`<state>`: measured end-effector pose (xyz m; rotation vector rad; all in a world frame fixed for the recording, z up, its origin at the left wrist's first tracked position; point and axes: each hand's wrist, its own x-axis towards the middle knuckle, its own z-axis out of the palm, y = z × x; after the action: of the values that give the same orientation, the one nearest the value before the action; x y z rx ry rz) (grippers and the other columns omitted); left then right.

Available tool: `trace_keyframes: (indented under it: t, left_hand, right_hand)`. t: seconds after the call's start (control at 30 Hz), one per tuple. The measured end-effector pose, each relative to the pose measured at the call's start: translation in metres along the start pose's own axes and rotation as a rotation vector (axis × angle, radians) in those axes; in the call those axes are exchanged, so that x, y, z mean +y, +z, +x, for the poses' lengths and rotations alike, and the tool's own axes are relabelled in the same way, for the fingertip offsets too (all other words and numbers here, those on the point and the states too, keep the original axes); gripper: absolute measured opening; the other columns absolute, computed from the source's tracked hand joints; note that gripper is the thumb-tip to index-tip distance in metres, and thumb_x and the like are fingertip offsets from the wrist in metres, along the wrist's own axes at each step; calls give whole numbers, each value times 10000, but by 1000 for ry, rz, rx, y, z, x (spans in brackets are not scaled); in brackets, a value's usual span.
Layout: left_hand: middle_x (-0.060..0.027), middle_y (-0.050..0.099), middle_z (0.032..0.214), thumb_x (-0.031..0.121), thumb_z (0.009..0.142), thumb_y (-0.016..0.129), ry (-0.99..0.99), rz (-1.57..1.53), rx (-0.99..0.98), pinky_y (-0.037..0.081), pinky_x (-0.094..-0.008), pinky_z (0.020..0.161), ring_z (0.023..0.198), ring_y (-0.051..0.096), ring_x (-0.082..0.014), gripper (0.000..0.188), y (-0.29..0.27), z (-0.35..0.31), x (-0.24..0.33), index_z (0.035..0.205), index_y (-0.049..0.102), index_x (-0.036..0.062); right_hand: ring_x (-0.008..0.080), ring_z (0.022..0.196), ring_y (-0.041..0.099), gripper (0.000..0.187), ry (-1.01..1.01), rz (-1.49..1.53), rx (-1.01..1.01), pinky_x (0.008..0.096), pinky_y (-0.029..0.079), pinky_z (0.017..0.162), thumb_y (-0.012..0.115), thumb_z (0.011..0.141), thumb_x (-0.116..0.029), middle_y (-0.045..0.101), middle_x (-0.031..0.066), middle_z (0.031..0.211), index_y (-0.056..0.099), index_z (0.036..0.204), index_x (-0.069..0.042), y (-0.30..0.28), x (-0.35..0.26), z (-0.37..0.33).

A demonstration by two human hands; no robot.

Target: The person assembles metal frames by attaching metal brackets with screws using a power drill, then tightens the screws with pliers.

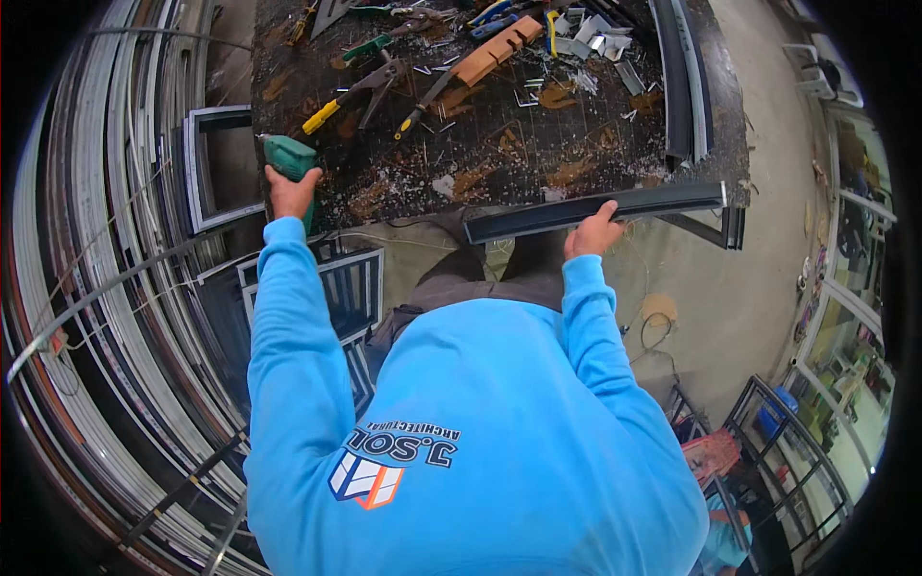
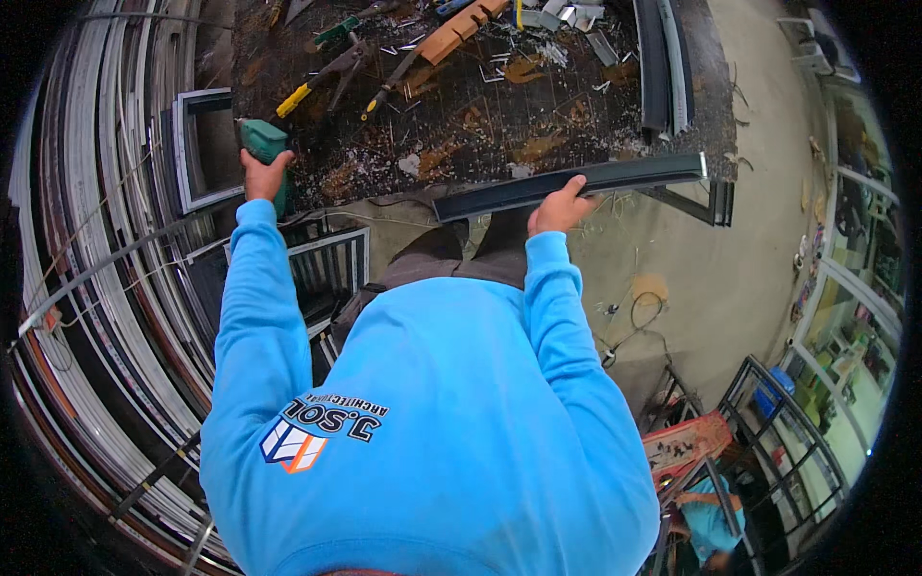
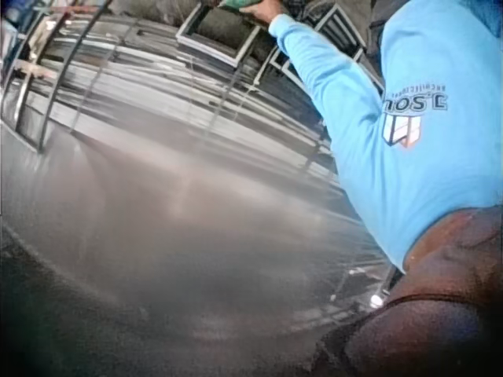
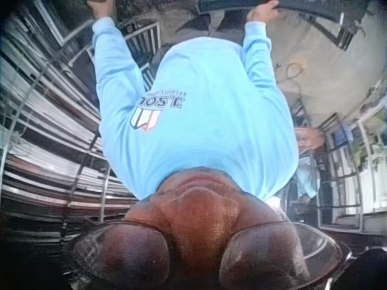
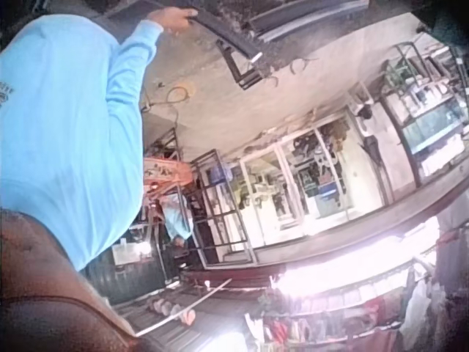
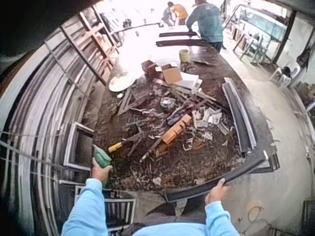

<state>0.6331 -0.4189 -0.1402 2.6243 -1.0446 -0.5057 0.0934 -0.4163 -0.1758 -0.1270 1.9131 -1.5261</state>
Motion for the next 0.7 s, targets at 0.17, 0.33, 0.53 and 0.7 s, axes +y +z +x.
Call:
trace_keyframes:
  t: [0.17, 0.33, 0.53, 0.7]
  left_hand:
    - [-115, 689, 1201, 417, 913, 823, -19, -614, -94, 552, -416, 836, 1000, 680, -258, 726, -81, -37, -3, 1490, 562, 60]
    - [-66, 729, 1073, 290, 926, 817, -53, -583, -463, 546, -336, 742, 877, 663, -158, 576, -164, -99, 21, 1419, 610, 75]
    - [-91, 724, 1208, 265, 874, 848, -19, -324, -663, 558, -338, 832, 979, 679, -168, 737, -162, -138, 53, 1525, 577, 48]
    - [-69, 722, 1145, 279, 890, 835, -151, -260, -586, 546, -348, 833, 953, 693, -171, 646, -160, -141, 68, 1455, 622, 50]
  right_hand:
    - [282, 1129, 602, 556, 265, -84, -18, 426, 508, 970, 595, 1118, -366, 612, 207, 1371, 452, 1405, 88, 4, 11, -10]
    - [248, 1069, 600, 657, 331, -86, 63, 412, 538, 901, 718, 1053, -367, 605, 208, 1329, 407, 1404, 93, 19, 31, -7]
    - [211, 1105, 648, 439, 414, 23, -112, 399, 560, 948, 806, 1002, -232, 666, 128, 1225, 571, 1285, 9, 16, 14, -15]
    - [261, 1236, 596, 658, 185, -525, -549, 463, 497, 1068, 890, 899, -212, 597, 142, 1398, 499, 1399, -40, -22, -55, -71]
